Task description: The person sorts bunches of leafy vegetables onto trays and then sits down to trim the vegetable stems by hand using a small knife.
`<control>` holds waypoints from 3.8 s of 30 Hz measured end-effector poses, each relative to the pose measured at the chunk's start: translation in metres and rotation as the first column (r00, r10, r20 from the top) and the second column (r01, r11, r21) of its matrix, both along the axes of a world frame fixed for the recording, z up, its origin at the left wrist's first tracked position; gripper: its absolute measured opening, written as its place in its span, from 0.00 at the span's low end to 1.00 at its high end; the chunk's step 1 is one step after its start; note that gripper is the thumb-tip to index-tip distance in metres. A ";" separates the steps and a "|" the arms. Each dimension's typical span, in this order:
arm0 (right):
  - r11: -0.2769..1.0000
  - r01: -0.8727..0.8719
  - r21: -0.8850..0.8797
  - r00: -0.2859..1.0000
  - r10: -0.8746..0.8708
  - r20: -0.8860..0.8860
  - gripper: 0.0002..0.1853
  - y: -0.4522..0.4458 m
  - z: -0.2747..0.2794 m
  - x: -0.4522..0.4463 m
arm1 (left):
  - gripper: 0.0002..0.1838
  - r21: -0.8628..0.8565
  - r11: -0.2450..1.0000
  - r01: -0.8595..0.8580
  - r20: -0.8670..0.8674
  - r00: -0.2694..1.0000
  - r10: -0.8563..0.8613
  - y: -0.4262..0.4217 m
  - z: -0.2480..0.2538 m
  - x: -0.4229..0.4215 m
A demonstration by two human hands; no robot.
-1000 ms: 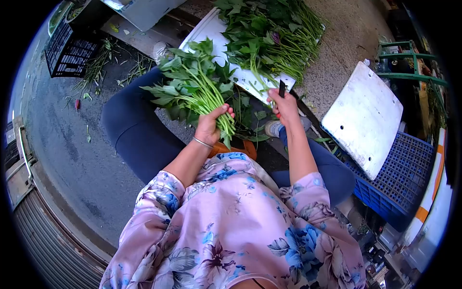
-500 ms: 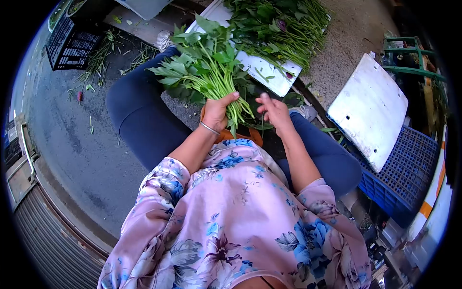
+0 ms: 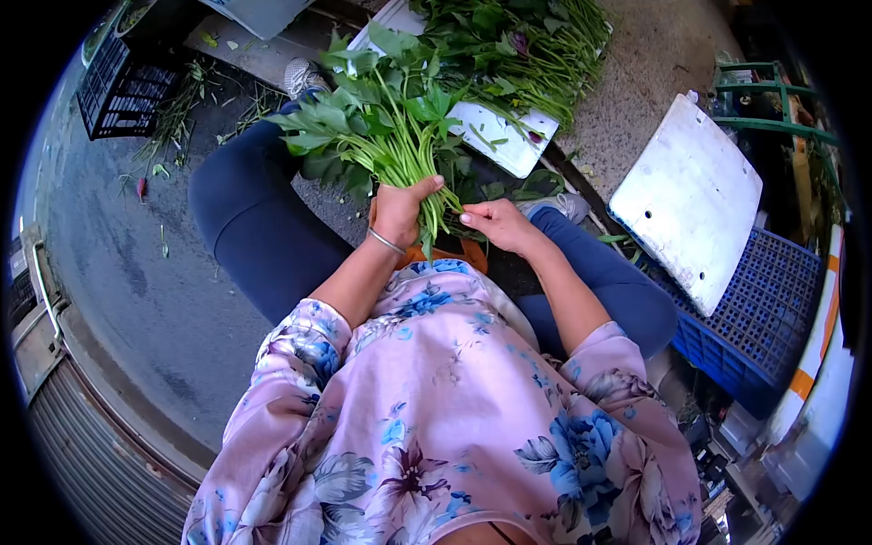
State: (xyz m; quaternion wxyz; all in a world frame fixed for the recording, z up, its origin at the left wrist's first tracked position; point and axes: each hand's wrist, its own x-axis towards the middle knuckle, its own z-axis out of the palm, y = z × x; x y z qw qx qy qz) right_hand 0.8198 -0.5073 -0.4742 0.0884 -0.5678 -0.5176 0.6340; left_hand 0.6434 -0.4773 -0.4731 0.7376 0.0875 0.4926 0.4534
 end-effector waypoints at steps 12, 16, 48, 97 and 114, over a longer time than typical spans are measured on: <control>0.842 -0.077 0.534 0.576 -0.399 0.713 0.25 0.092 -0.038 0.060 | 0.05 -0.103 0.990 -0.093 0.137 0.985 0.107 0.010 -0.003 -0.005; 0.924 -0.067 0.377 0.512 -0.293 0.808 0.19 0.105 -0.065 0.081 | 0.06 -0.187 0.976 -0.114 0.177 0.973 0.147 0.010 -0.005 -0.006; 0.649 0.621 0.440 0.712 -0.701 0.028 0.12 -0.034 0.047 -0.035 | 0.08 -0.024 0.992 -0.124 0.074 0.989 0.125 0.001 -0.001 -0.003; 0.692 0.720 -0.050 0.687 -0.721 -0.086 0.10 0.008 0.010 -0.026 | 0.14 0.075 0.995 0.058 -0.045 0.997 -0.055 -0.006 -0.001 0.003; 0.867 0.434 0.243 0.898 -0.438 -0.042 0.09 0.037 -0.020 -0.041 | 0.20 0.157 0.953 0.258 -0.402 0.898 -0.177 -0.012 -0.014 0.007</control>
